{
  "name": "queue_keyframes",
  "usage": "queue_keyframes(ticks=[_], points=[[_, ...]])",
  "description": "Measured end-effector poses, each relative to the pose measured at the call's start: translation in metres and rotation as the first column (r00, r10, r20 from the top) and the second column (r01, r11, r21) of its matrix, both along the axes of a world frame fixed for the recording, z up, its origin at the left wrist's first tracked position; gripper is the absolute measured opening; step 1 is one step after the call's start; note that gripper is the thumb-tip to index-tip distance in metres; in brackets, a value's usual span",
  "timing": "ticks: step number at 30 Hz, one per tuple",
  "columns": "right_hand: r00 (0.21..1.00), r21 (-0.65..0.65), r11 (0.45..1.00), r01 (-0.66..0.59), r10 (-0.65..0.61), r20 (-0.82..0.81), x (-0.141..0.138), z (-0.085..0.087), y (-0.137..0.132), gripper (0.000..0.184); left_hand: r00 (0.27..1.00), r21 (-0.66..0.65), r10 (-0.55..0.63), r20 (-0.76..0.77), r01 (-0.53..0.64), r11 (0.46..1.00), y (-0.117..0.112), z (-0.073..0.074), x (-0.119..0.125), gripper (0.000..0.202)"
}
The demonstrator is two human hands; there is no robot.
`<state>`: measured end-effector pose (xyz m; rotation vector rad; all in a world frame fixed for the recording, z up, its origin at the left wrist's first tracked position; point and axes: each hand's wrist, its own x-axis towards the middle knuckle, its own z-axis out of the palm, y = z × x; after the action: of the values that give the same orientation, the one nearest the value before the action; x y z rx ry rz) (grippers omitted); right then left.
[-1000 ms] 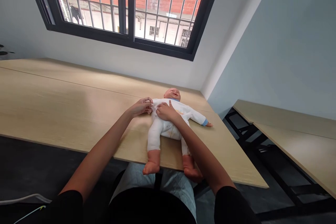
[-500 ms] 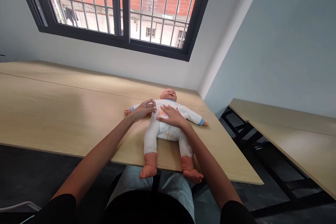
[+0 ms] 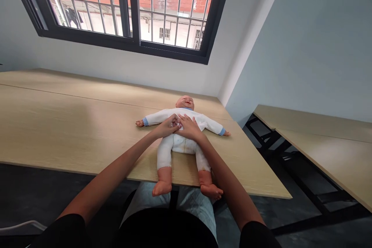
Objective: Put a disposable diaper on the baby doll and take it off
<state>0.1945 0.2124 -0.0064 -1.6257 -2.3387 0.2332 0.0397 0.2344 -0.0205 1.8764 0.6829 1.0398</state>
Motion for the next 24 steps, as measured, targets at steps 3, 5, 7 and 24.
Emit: queue_keyframes(ticks=[3,5,7,24], points=[[0.997,0.029,1.000,-0.009,0.012,-0.080,0.001,-0.003,0.000,0.067,1.000,0.029,-0.001,-0.013,0.001,1.000,-0.002,0.000,-0.003,0.024],[0.984,0.055,0.998,-0.016,0.025,-0.178,0.005,-0.004,0.001,0.062,1.000,0.045,-0.006,-0.009,0.006,0.999,-0.003,0.001,-0.006,0.019],[0.940,0.074,0.996,-0.046,0.068,-0.333,0.011,-0.006,0.002,0.054,1.000,0.068,-0.004,-0.007,0.004,0.998,-0.004,0.002,-0.008,0.015],[0.637,0.081,0.994,-0.068,0.105,-0.763,0.031,-0.004,0.007,0.030,0.971,0.275,0.214,-0.110,-0.177,0.945,-0.007,0.002,-0.008,0.016]])
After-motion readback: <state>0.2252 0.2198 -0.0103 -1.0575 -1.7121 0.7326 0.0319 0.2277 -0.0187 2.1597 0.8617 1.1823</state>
